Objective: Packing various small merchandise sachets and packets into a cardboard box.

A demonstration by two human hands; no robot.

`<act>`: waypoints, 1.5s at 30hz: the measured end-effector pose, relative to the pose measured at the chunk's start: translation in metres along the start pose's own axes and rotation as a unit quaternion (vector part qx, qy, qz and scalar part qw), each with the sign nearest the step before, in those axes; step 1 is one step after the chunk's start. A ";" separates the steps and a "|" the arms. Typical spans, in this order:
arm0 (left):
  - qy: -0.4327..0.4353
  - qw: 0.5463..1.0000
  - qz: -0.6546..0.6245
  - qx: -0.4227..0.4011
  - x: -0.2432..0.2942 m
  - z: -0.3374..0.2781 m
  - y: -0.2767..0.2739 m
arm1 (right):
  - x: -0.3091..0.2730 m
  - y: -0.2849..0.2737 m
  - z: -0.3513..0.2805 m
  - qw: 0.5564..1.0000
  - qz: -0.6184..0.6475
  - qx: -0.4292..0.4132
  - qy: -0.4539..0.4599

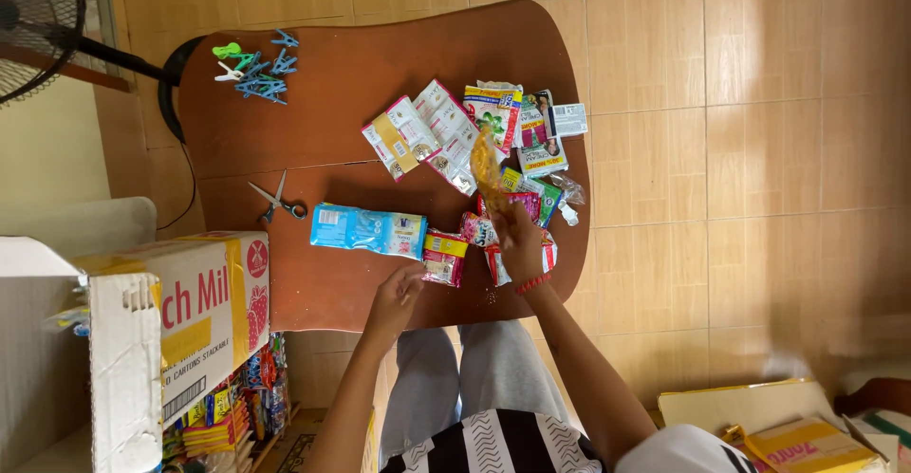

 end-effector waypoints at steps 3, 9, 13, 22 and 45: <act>0.035 0.998 -0.046 0.011 0.018 0.013 0.003 | -0.102 -0.021 -0.024 0.995 0.059 -0.084 0.018; -0.078 0.911 -0.396 -0.084 0.013 0.018 0.014 | -0.166 -0.005 -0.092 0.979 -0.003 -0.198 -0.057; -0.084 0.888 -0.447 -0.069 -0.011 0.002 0.015 | -0.193 0.013 -0.117 0.975 -0.005 -0.206 -0.086; -0.041 0.885 -0.456 -0.090 0.031 -0.018 0.014 | -0.178 -0.003 -0.075 0.988 -0.077 -0.059 -0.120; -0.144 0.872 -0.467 0.030 0.014 -0.040 0.008 | -0.034 0.020 -0.102 0.807 0.359 -0.284 0.373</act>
Point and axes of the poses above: each hand's wrist, its own z-axis towards the middle knuckle, its own y-axis out of the palm, x = y × z, the point moved 3 cm from there along z, towards the middle knuckle, and after that the axes turned 5 degrees about y, right-handed, at the moved point
